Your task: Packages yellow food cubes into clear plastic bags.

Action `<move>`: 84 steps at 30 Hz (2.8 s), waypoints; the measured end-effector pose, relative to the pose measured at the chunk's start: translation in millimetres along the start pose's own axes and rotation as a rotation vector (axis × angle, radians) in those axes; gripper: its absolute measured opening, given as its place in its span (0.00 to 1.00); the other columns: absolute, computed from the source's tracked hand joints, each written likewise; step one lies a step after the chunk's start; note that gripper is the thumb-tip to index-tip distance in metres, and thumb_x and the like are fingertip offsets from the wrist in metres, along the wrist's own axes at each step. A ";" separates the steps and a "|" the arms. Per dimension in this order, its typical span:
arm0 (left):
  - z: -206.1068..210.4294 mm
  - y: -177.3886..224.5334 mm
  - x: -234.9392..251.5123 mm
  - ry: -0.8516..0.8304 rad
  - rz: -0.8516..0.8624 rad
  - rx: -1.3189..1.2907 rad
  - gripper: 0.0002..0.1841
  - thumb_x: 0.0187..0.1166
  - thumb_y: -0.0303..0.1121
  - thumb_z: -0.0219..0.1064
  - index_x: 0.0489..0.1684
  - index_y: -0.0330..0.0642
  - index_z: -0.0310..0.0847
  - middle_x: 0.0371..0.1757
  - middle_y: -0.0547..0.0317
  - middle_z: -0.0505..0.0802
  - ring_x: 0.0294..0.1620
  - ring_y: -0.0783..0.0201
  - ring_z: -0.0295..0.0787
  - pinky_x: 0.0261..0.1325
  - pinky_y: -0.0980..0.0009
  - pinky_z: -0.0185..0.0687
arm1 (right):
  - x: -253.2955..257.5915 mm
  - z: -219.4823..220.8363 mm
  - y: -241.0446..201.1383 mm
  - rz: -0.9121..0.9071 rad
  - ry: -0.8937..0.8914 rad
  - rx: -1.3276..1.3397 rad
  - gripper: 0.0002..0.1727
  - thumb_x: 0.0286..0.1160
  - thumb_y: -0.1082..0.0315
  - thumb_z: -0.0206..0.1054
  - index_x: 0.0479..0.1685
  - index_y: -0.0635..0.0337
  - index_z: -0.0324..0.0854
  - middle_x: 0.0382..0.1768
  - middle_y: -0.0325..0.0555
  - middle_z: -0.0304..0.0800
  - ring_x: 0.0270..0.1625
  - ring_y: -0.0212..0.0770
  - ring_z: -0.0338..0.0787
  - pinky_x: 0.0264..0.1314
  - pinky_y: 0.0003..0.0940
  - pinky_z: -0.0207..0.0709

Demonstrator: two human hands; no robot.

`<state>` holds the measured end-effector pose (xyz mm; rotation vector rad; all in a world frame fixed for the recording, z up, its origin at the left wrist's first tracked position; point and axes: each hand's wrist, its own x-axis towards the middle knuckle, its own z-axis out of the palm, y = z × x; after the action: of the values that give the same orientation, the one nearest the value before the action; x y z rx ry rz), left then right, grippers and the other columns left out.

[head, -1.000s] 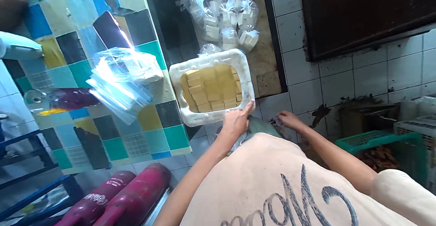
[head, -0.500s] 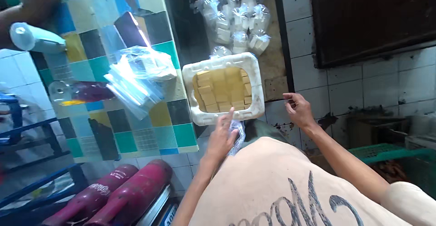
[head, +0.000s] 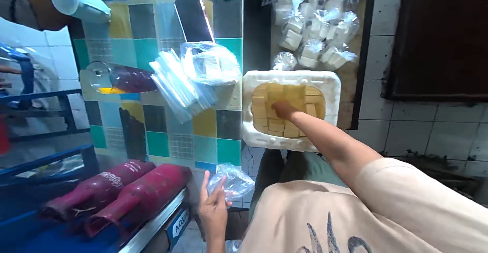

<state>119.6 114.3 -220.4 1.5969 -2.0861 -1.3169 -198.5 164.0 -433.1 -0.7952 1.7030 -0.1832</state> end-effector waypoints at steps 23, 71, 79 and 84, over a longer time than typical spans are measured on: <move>-4.3 -24.5 0.5 0.015 -0.067 0.020 0.16 0.76 0.17 0.59 0.54 0.29 0.90 0.79 0.32 0.75 0.31 0.88 0.82 0.27 0.90 0.76 | -17.7 51.6 -5.8 0.019 -0.169 -0.075 0.19 0.76 0.83 0.64 0.67 0.76 0.80 0.69 0.74 0.78 0.72 0.70 0.80 0.74 0.62 0.75; 11.3 6.8 22.3 -0.088 -0.059 0.374 0.34 0.69 0.20 0.50 0.83 0.25 0.67 0.83 0.26 0.71 0.85 0.35 0.67 0.84 0.48 0.62 | 26.6 10.6 2.8 -0.055 -0.090 0.023 0.42 0.63 0.73 0.82 0.80 0.67 0.67 0.65 0.72 0.83 0.69 0.72 0.84 0.70 0.70 0.74; 13.9 32.4 72.6 -0.105 0.139 0.272 0.16 0.81 0.24 0.55 0.56 0.37 0.89 0.76 0.33 0.79 0.49 0.58 0.91 0.41 0.67 0.86 | 15.8 7.2 32.7 -0.074 0.118 0.234 0.28 0.62 0.68 0.84 0.60 0.75 0.82 0.55 0.72 0.88 0.62 0.68 0.87 0.69 0.69 0.75; 8.1 62.3 93.7 -0.199 0.237 0.361 0.25 0.81 0.18 0.52 0.80 0.32 0.73 0.86 0.34 0.70 0.71 0.42 0.85 0.69 0.52 0.80 | -71.0 -32.2 0.3 -0.042 0.280 0.457 0.23 0.69 0.69 0.81 0.61 0.69 0.83 0.52 0.65 0.90 0.56 0.58 0.91 0.65 0.60 0.81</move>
<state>35.5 39.7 -210.8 1.3222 -2.6638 -1.1061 -222.3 196.9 -366.5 -0.4779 1.8084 -0.7134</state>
